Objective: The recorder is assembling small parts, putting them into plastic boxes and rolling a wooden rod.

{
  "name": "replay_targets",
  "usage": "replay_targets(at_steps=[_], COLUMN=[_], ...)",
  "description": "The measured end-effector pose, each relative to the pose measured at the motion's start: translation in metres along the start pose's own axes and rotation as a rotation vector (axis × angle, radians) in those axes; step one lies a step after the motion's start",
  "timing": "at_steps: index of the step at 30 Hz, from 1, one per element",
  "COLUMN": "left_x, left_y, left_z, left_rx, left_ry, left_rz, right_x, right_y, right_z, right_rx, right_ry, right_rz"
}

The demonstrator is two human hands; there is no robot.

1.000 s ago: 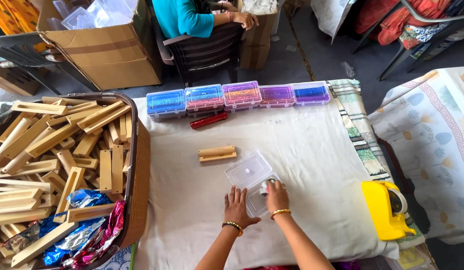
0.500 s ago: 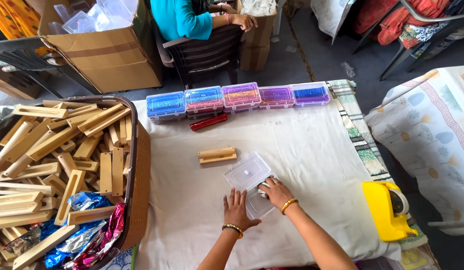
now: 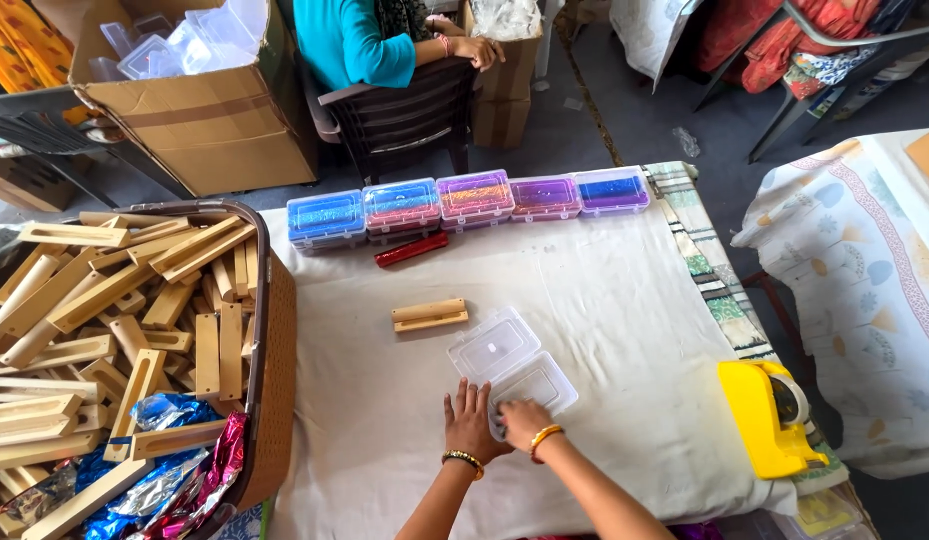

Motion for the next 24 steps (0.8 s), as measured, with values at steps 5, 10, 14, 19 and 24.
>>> replay_targets(at_steps=[5, 10, 14, 19, 24], left_x=[0.003, 0.002, 0.002, 0.008, 0.005], left_y=[-0.009, -0.006, -0.004, -0.002, 0.008], left_z=[-0.005, -0.001, -0.007, -0.008, -0.015], left_rx=[-0.026, 0.021, 0.011, 0.065, 0.106], left_ry=[-0.009, -0.02, -0.012, -0.059, -0.035], left_rz=[0.011, -0.014, -0.038, -0.054, -0.138], right_x=[0.011, 0.023, -0.006, -0.091, -0.092], right_y=[-0.007, -0.033, 0.039, 0.139, 0.133], right_z=[0.023, 0.062, 0.12, 0.14, 0.122], right_rx=[0.593, 1.725, 1.407, 0.642, 0.039], right_ry=[-0.208, -0.318, -0.144, -0.225, -0.599], right_rz=[0.071, 0.005, 0.621, 1.018, 0.242])
Point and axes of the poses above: each hand's wrist, its own x-axis towards the middle knuckle, its own y-axis out of the back of the hand, z = x × y, the point moved 9 cm from there along x, towards the middle knuckle, and after that the axes turned 2 degrees about -y, right-handed, at the moved point
